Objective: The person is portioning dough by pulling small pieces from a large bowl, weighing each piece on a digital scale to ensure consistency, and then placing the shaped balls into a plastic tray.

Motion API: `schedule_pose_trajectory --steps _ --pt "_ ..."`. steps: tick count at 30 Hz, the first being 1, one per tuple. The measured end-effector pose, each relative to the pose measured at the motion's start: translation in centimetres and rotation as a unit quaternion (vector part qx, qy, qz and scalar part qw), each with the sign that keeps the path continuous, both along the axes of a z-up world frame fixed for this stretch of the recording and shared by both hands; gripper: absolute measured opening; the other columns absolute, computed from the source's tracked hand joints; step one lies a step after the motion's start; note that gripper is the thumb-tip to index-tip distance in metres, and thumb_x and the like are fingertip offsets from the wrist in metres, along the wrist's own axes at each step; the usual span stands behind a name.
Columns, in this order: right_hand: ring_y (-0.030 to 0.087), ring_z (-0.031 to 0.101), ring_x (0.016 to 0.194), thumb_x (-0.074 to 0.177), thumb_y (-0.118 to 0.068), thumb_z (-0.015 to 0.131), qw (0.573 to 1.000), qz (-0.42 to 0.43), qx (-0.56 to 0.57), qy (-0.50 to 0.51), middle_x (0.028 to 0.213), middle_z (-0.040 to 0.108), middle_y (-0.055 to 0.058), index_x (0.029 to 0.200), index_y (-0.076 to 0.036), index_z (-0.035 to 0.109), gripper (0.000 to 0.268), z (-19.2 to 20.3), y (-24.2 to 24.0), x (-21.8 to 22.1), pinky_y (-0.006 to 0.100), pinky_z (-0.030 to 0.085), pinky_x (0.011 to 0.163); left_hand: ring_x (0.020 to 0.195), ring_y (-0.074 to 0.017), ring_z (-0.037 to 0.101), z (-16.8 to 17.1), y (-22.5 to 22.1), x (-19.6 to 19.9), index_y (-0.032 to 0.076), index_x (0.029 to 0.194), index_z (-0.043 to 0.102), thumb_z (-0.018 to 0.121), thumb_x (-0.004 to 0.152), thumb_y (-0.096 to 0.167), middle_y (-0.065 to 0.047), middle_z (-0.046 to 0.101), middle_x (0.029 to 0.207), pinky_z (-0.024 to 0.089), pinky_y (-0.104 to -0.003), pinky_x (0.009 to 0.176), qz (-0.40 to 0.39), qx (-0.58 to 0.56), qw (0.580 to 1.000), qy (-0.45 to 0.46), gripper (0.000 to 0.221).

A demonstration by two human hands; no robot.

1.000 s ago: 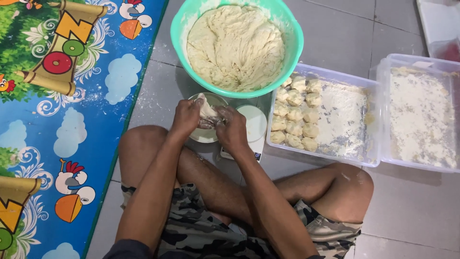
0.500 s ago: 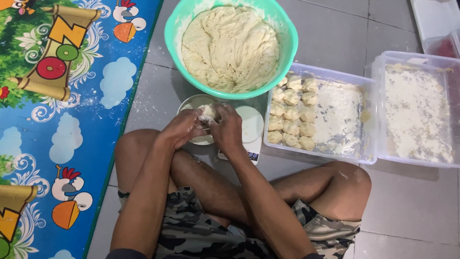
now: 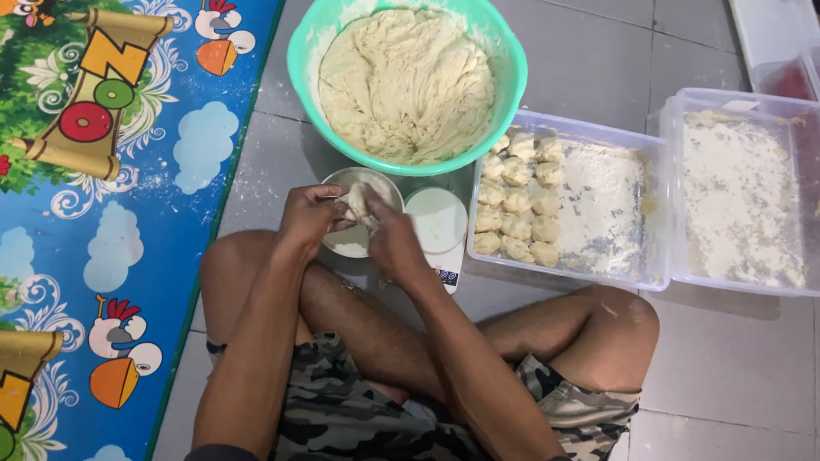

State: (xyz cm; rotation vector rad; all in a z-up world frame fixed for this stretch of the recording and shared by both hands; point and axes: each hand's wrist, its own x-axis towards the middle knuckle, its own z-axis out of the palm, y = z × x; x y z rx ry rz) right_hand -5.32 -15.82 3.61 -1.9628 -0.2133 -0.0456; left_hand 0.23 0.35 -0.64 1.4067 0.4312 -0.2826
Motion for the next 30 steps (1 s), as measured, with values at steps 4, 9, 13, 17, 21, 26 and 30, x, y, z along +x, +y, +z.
schedule_pose_trajectory --steps 4,9,13,17,21,26,30 --pt "0.035 0.075 0.1 0.08 -0.006 0.083 0.985 -0.109 0.049 0.126 0.105 0.078 0.018 0.117 -0.006 0.074 0.038 -1.0 -0.8 1.1 0.04 0.065 0.085 0.07 -0.0431 0.074 2.0 -0.4 -0.6 0.002 0.106 0.079 0.073 0.077 -0.011 -0.03 0.07 0.098 0.07 -0.045 0.058 -0.023 0.115 0.993 -0.019 0.032" --pt "0.035 0.074 0.095 0.077 -0.018 0.089 0.986 -0.151 -0.033 0.055 0.094 0.073 0.012 0.107 -0.01 0.073 0.034 -1.9 -1.2 1.5 0.044 0.062 0.074 0.084 -0.0313 0.072 5.3 -1.7 -0.9 -0.011 0.111 0.069 0.064 0.087 0.013 -0.023 0.063 0.099 0.066 -0.052 0.079 -0.026 -0.088 0.996 0.016 0.034" --pt "0.038 0.069 0.091 0.075 -0.018 0.087 0.988 -0.126 -0.088 0.017 0.089 0.066 0.013 0.099 -0.008 0.067 0.032 -1.4 -0.6 1.2 0.049 0.056 0.075 0.111 -0.0485 0.067 5.8 -2.0 -1.2 -0.007 0.125 0.069 0.085 0.076 0.011 -0.036 0.069 0.118 0.057 -0.057 0.09 -0.189 0.151 0.965 -0.101 0.054" --pt "0.045 0.061 0.11 0.076 -0.015 0.088 0.993 -0.095 -0.066 0.037 0.117 0.056 0.021 0.136 -0.004 0.05 0.072 2.5 0.1 -0.3 0.055 0.053 0.094 0.094 -0.0325 0.073 3.1 -0.8 -0.3 0.002 0.127 0.071 0.067 0.093 0.009 -0.027 0.074 0.106 0.062 -0.045 0.07 -0.146 0.186 0.967 -0.101 0.035" --pt "0.045 0.058 0.124 0.082 -0.02 0.083 0.989 -0.034 -0.139 0.026 0.137 0.047 0.021 0.135 -0.009 0.059 0.06 1.0 0.3 0.2 0.054 0.05 0.105 0.1 -0.0245 0.069 7.1 -1.5 -2.5 -0.006 0.151 0.042 0.052 0.098 0.012 -0.025 0.068 0.112 0.062 -0.04 0.077 -0.101 0.001 0.992 -0.078 0.057" --pt "0.043 0.064 0.112 0.082 -0.02 0.083 0.993 -0.084 -0.052 0.064 0.114 0.064 0.021 0.126 -0.009 0.064 0.049 0.0 -0.3 0.1 0.05 0.054 0.098 0.126 -0.0436 0.058 5.1 1.4 -0.9 0.029 0.166 0.022 0.042 0.099 0.061 -0.031 0.053 0.143 0.05 -0.059 0.101 -0.105 -0.155 0.982 0.039 0.076" --pt "0.041 0.052 0.137 0.093 -0.02 0.067 0.972 -0.107 0.14 0.157 0.146 0.054 0.024 0.15 -0.01 0.044 0.062 2.3 -0.6 0.1 0.052 0.045 0.11 0.134 -0.0486 0.055 6.6 2.7 -0.2 0.015 0.159 0.037 0.048 0.101 0.057 -0.033 0.051 0.146 0.049 -0.058 0.108 -0.021 -0.144 0.989 -0.011 0.072"
